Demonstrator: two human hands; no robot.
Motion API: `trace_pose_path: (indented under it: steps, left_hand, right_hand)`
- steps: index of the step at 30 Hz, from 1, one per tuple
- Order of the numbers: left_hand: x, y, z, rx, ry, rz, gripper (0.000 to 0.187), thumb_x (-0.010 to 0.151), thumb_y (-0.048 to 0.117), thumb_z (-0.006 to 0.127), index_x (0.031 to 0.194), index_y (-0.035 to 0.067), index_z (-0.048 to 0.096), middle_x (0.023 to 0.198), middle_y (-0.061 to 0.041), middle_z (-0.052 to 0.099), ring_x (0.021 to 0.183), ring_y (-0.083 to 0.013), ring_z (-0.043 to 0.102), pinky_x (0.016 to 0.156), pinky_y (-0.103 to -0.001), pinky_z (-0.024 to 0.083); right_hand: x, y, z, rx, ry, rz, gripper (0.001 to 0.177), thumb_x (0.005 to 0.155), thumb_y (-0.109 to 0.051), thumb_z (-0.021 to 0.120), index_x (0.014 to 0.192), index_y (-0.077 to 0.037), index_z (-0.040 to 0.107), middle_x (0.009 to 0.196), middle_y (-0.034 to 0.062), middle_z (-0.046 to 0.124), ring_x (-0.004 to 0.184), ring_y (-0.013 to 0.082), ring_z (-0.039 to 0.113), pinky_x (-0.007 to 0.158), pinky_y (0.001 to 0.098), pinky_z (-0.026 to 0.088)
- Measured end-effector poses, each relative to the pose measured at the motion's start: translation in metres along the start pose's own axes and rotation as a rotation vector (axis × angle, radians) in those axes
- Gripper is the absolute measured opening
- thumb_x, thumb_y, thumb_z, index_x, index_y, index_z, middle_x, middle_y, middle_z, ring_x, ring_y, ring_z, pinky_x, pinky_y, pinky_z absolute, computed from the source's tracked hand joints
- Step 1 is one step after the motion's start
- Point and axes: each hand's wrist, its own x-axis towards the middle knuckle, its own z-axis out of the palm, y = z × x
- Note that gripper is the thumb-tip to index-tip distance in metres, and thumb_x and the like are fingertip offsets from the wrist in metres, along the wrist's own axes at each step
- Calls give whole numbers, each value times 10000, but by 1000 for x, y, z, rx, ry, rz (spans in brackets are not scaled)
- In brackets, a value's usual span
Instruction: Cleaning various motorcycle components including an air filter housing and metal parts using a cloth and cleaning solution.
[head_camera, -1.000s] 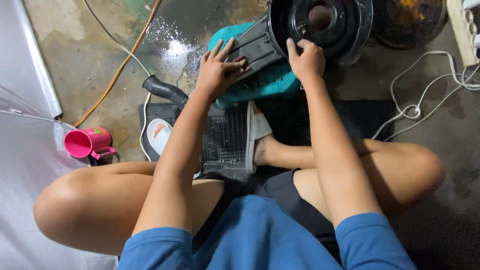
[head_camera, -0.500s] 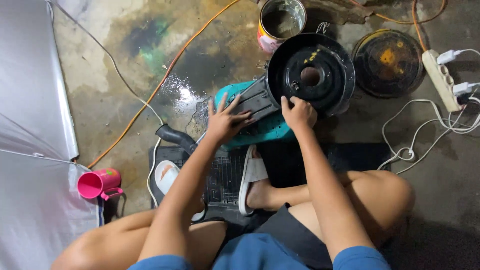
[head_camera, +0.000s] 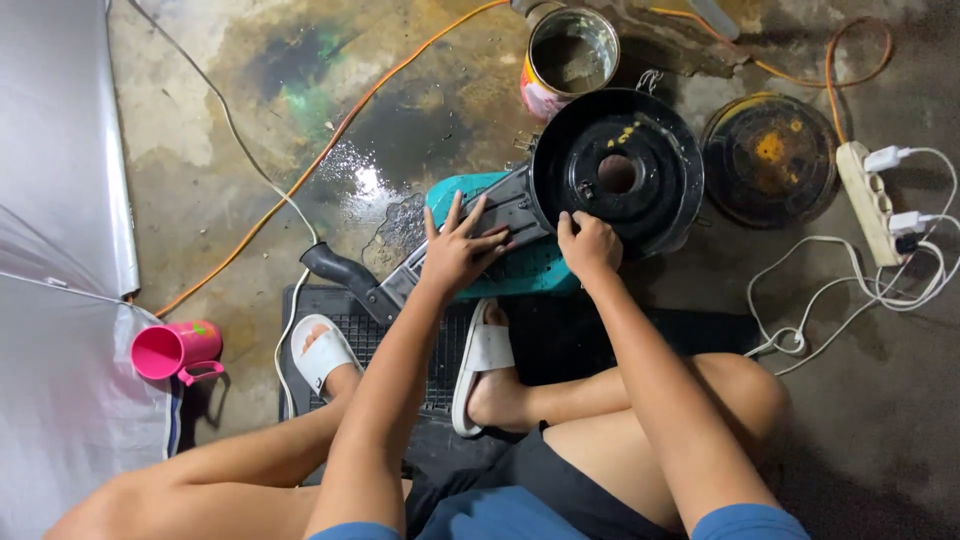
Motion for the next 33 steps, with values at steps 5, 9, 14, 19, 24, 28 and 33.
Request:
trace_pose_path:
  steps: [5,9,14,19,24,28,33]
  left_hand:
    - [-33,-32,-22,37,-38,15,260,902,542,693,1161,542,718,1625,83,429,1552,-341,265,1127,-804,172]
    - [-26,-33,-13,41,-66,16,269,893,575,683,1160,557,710,1633,95,416,1567,-336,230,1126,-824,126]
    - [-1,-10,4,5,-64,16,274,928,567,649,1198,546,696,1640,81,401,1547,-353,274,1112,-834,147]
    - [-24,-37,-18,18,-84,27,280,931,560,660,1210,556,686,1630,72,420,1540,-346,292,1103,-820,187]
    - [-39,-46,-25,35,-57,-1,279,940,510,680,1218,532,694,1633,61,424,1550,-362,256,1118,-796,193]
    - [-7,-9,-6,32,-26,19,326,892,481,730,1215,510,709,1634,49,416,1524,-389,299,1102,-798,232]
    - [-22,-22,-5,7,-17,47,276,930,549,698,1205,533,713,1639,78,393,1541,-345,272,1129,-794,159]
  right_hand:
    - [6,4,8,-30,-80,89,504,1011,-478,535,1164,-61,771,1006,212,770,983,440,732,866,550,575]
    - [9,12,17,-94,-92,156,499,982,-544,530,1169,-154,777,1022,153,778,999,404,738,872,518,591]
    - [-4,-2,4,-25,61,17,466,986,-429,578,1087,-27,791,925,224,771,913,436,747,843,536,581]
    - [0,7,12,-19,131,-21,433,974,-414,617,1013,-23,799,864,214,768,857,418,755,797,531,584]
    - [6,11,20,-114,48,64,464,966,-507,573,1039,-109,800,882,152,775,864,381,761,784,509,593]
    - [3,14,20,-161,17,34,470,979,-526,559,1015,-127,804,868,164,770,872,412,755,764,543,597]
    - [0,17,20,-75,191,-121,404,994,-412,647,995,-41,806,849,205,765,822,447,747,739,550,593]
